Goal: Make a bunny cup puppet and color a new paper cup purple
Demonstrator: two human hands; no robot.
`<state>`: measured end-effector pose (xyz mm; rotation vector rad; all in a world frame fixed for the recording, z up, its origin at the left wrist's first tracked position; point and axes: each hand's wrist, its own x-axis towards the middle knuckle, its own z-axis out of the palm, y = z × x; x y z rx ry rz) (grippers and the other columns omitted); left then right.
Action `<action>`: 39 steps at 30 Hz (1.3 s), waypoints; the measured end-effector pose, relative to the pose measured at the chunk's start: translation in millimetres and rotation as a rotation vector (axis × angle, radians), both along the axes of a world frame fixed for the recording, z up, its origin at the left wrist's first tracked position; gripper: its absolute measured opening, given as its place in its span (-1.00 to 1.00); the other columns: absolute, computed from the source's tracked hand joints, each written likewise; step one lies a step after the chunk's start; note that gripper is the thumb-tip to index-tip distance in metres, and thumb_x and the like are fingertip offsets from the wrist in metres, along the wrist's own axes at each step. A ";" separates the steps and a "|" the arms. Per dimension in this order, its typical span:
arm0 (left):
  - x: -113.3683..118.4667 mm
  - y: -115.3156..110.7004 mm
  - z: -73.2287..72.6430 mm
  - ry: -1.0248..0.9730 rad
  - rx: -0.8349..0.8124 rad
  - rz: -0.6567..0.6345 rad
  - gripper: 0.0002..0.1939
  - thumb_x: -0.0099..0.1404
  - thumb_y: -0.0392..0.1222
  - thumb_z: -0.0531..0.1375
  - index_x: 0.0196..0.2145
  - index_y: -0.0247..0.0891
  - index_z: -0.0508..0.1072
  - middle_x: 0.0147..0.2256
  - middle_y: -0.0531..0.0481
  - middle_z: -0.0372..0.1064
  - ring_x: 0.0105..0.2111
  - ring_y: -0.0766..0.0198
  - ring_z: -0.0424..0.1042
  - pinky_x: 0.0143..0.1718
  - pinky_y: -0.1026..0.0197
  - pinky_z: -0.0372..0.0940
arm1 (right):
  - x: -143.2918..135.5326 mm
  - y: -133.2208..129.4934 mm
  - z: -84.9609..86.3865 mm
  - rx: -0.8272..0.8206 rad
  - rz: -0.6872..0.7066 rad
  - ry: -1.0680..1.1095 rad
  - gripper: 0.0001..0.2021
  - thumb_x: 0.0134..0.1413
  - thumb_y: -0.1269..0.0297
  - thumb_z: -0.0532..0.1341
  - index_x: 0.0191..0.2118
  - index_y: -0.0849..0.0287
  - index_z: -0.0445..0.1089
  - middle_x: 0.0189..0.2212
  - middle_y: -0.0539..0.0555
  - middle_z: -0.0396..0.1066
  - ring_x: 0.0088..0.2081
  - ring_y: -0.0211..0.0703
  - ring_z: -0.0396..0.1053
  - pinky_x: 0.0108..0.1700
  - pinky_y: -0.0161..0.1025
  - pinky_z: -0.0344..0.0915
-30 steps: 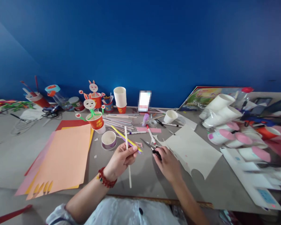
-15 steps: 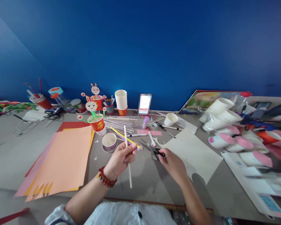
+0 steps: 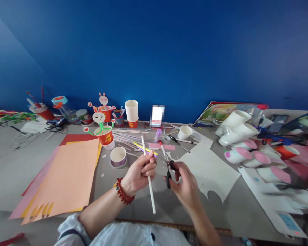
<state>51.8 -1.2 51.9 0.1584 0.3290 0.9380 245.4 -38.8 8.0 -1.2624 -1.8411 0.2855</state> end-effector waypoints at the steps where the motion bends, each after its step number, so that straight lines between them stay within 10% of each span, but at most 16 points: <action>1: 1.2 -0.5 0.9 -0.001 -0.018 0.012 -0.79 0.34 -0.29 0.28 -0.43 -0.42 0.39 -0.55 0.20 0.11 -0.72 0.67 -0.15 -0.73 0.54 -0.11 | -3.3 0.0 4.8 0.030 -0.010 -0.038 -0.68 0.23 0.03 0.26 -0.09 0.18 0.36 -0.41 0.02 0.32 -0.52 -0.23 0.25 -0.43 -0.27 0.29; 29: 7.8 -7.6 10.9 -0.070 -0.232 -0.007 -0.59 0.55 -0.28 -0.06 -0.48 -0.39 0.30 -0.61 0.20 0.01 -0.76 0.64 -0.06 -0.75 0.53 -0.09 | -4.3 0.1 0.9 0.089 -0.052 -0.165 -0.87 0.31 0.19 0.16 -0.21 0.12 0.34 -0.37 0.09 0.47 -0.40 -0.12 0.43 -0.37 -0.26 0.29; 39: 8.2 -9.3 8.5 0.038 -0.135 -0.061 -0.73 0.37 -0.35 0.21 -0.50 -0.39 0.32 -0.60 0.22 -0.01 -0.74 0.65 -0.14 -0.75 0.54 -0.13 | -1.6 -0.7 -1.3 0.067 -0.032 -0.121 -0.83 0.26 0.13 0.24 -0.24 0.10 0.31 -0.39 0.07 0.45 -0.41 -0.13 0.43 -0.41 -0.27 0.27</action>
